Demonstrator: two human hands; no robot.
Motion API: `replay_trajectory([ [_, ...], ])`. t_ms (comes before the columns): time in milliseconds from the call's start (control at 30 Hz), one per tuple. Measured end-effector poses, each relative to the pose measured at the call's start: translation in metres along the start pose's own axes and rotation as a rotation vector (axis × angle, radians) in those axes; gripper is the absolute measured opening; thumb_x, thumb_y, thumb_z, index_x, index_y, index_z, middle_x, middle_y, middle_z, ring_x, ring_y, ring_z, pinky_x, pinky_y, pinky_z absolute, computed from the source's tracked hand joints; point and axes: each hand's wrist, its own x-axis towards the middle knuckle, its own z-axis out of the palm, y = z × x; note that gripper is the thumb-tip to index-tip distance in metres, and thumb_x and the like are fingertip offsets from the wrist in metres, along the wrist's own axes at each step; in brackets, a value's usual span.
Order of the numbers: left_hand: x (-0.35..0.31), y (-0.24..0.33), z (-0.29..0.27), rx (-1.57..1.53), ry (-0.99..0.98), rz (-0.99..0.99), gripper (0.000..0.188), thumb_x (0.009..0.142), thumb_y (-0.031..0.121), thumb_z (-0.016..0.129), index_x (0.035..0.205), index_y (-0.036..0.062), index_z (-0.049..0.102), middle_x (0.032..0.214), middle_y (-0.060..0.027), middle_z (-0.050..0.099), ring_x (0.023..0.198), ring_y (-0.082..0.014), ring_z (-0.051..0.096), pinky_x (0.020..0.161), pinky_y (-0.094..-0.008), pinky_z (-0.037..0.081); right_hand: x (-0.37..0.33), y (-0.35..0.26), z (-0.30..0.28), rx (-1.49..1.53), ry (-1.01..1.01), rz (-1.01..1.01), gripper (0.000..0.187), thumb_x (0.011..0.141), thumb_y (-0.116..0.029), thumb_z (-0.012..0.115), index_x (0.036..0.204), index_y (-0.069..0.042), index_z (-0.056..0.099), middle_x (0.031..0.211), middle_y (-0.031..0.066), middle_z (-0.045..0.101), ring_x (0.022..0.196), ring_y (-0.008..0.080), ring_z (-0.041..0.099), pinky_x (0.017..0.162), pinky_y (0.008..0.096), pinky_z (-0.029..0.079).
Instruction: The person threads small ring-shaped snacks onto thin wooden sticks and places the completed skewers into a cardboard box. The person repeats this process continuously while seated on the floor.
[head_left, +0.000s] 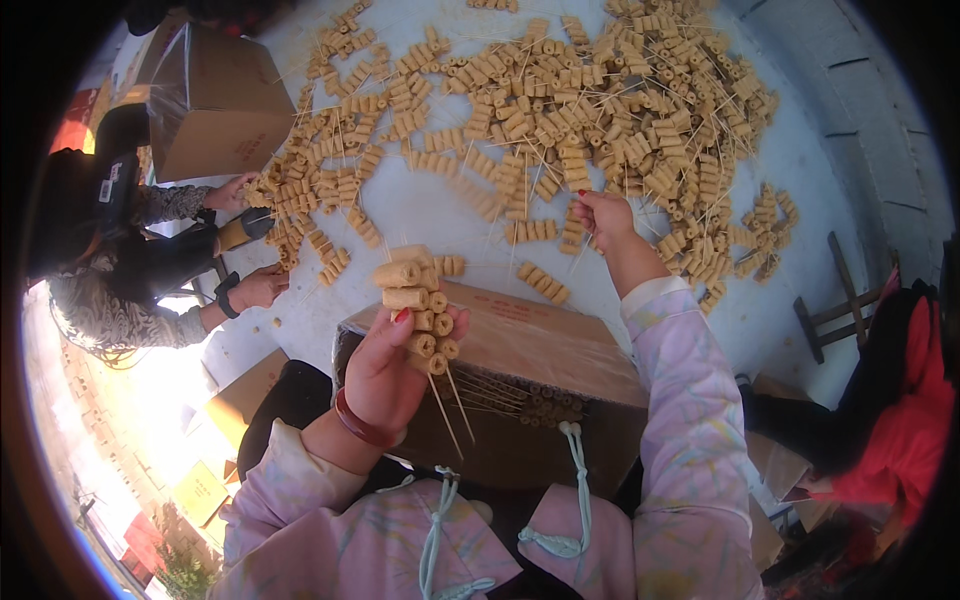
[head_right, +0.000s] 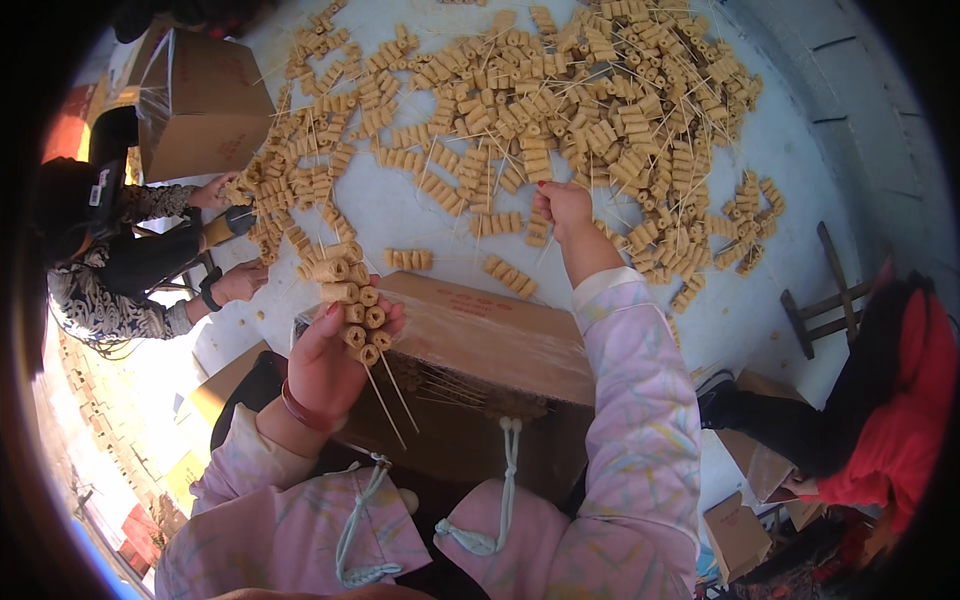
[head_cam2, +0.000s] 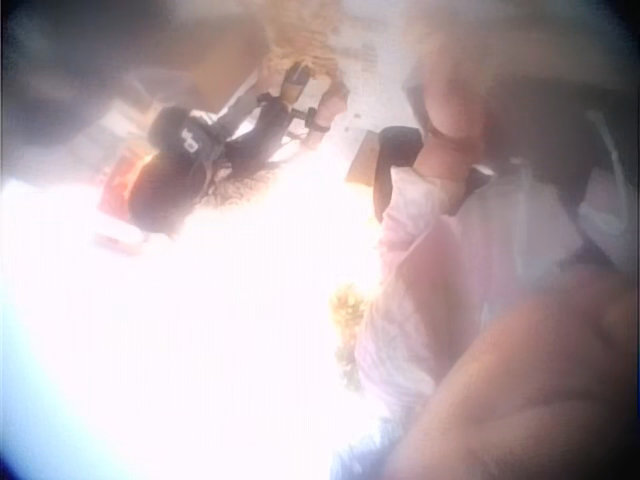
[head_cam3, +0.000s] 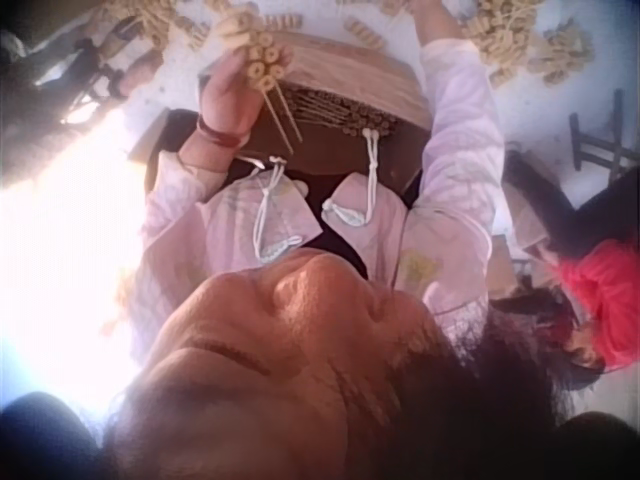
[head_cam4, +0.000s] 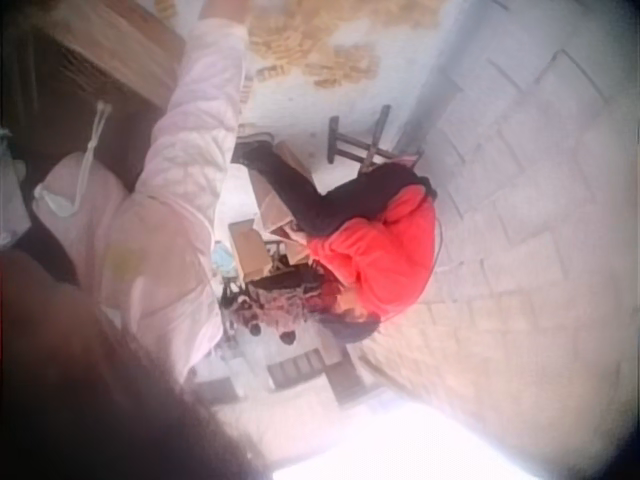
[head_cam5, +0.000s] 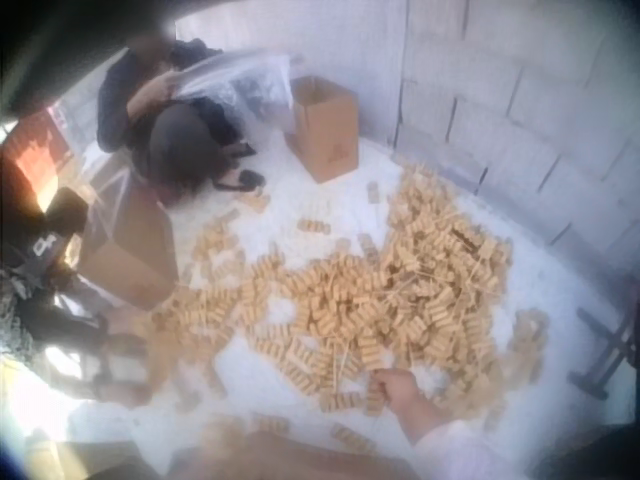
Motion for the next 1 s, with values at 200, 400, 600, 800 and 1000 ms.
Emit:
replay_trajectory([
  [200, -0.004, -0.004, 0.002, 0.033, -0.008, 0.018, 0.045, 0.093, 0.023, 0.057, 0.128, -0.0022, 0.046, 0.112, -0.0144, 0.061, 0.111, -0.0301, 0.058, 0.102, -0.0433, 0.042, -0.050, -0.009, -0.033, -0.255, 0.026, -0.211, 0.007, 0.093, -0.010, 0.057, 0.091, -0.003, 0.056, 0.080, 0.0070, 0.066, 0.069, 0.0147, 0.065, 0.056, 0.0259, 0.049],
  [400, -0.019, -0.001, 0.011, 0.122, -0.103, -0.042, 0.038, 0.093, 0.015, 0.057, 0.128, 0.0011, 0.047, 0.112, -0.0124, 0.060, 0.109, -0.0269, 0.060, 0.097, -0.0403, 0.047, -0.165, -0.050, -0.094, -0.383, 0.002, -0.306, 0.007, 0.093, -0.008, 0.054, 0.096, -0.001, 0.054, 0.081, 0.0085, 0.065, 0.067, 0.0144, 0.065, 0.055, 0.0254, 0.050],
  [600, -0.040, 0.012, 0.030, 0.659, -0.429, 0.050, 0.044, 0.089, 0.013, 0.064, 0.129, 0.0009, 0.047, 0.121, -0.0105, 0.057, 0.110, -0.0178, 0.055, 0.096, -0.0320, 0.043, -0.283, -0.093, -0.085, -0.476, -0.126, -0.418, 0.004, 0.091, -0.003, 0.056, 0.091, -0.003, 0.053, 0.082, 0.0067, 0.063, 0.065, 0.0119, 0.063, 0.056, 0.0233, 0.049],
  [800, -0.061, 0.021, 0.050, 1.016, -0.695, 0.671, 0.047, 0.083, 0.014, 0.068, 0.124, -0.0011, 0.051, 0.142, -0.0154, 0.040, 0.133, -0.0253, 0.038, 0.110, -0.0367, 0.030, -0.392, -0.129, -0.040, -0.664, -0.393, -0.627, 0.009, 0.087, 0.004, 0.055, 0.086, -0.004, 0.051, 0.080, 0.0028, 0.060, 0.066, 0.0071, 0.059, 0.059, 0.0216, 0.048],
  [1000, -0.075, 0.038, 0.048, 0.713, -0.853, -0.069, 0.061, 0.087, 0.021, 0.069, 0.138, 0.0011, 0.041, 0.136, -0.0112, 0.051, 0.121, -0.0216, 0.053, 0.100, -0.0332, 0.043, -0.444, -0.148, -0.013, -0.696, -0.535, -0.637, 0.011, 0.085, 0.004, 0.058, 0.085, -0.005, 0.052, 0.080, 0.0021, 0.060, 0.066, 0.0067, 0.058, 0.059, 0.0216, 0.048],
])
